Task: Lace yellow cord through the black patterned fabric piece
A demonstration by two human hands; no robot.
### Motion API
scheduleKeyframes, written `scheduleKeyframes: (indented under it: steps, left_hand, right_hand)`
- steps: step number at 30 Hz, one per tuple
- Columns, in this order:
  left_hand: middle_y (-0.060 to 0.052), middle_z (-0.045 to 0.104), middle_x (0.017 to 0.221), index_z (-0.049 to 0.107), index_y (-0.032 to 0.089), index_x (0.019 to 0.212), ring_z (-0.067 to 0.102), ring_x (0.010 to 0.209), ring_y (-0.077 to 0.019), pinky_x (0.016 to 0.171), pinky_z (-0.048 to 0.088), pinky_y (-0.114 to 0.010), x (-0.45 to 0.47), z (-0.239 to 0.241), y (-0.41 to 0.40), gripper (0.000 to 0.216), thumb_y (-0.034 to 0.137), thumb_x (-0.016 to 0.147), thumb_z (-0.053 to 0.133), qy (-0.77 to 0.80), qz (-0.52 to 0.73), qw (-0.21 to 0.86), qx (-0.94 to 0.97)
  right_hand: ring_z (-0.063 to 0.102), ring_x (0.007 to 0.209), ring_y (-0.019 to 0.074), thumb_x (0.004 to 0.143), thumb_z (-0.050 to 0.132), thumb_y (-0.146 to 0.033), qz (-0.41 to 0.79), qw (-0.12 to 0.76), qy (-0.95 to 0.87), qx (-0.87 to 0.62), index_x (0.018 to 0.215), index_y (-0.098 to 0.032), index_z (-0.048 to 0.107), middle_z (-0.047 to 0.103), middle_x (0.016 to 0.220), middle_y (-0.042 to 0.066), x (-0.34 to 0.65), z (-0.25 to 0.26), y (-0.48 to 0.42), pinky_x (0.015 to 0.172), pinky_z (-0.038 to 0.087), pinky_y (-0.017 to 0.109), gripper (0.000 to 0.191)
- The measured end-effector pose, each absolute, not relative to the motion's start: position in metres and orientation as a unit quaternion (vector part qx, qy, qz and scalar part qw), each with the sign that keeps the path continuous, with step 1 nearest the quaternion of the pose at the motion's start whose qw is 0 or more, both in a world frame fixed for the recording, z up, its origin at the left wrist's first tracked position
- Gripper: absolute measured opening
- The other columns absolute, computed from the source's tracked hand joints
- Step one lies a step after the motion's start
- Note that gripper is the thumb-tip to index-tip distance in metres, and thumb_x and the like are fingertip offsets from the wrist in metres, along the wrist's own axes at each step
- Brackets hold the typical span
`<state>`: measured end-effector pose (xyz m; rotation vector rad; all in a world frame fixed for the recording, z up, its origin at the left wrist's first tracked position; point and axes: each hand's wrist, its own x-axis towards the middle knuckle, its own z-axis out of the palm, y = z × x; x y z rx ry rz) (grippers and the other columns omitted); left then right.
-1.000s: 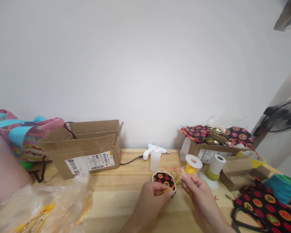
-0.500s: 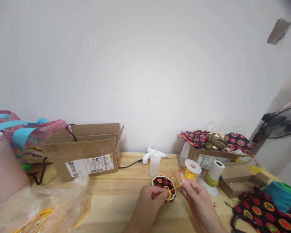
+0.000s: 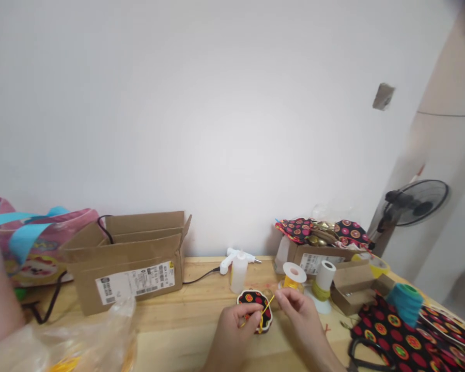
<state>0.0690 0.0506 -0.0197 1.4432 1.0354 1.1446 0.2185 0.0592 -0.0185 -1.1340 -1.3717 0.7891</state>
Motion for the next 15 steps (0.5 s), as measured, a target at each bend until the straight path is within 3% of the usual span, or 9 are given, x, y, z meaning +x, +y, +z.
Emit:
scheduleKeyframes:
  steps: [6, 15]
  left_hand:
    - [-0.008, 0.07, 0.072, 0.069, 0.011, 0.075, 0.061, 0.069, -0.0216, 0.064, 0.046, -0.029, 0.07, -0.035, 0.059, 0.026, 0.031, 0.065, 0.056, 0.399, 0.476, 0.51, 0.595]
    - [-0.009, 0.07, 0.064, 0.069, 0.012, 0.064, 0.062, 0.06, -0.0239, 0.06, 0.049, -0.033, 0.071, -0.064, 0.083, 0.048, 0.056, 0.044, 0.063, 0.374, 0.523, 0.54, 0.542]
  right_hand:
    - [0.051, 0.059, 0.0158, 0.072, 0.05, -0.039, 0.219, 0.573, -0.617, -0.493, 0.061, -0.013, 0.06, 0.058, 0.059, 0.003, 0.214, -0.021, 0.057, 0.057, 0.04, 0.024, 0.029]
    - [0.049, 0.057, 0.0143, 0.076, 0.045, -0.036, 0.134, 0.542, -0.655, -0.508, 0.061, -0.013, 0.059, 0.057, 0.057, 0.002, 0.208, -0.013, 0.063, 0.053, 0.037, 0.023, 0.031]
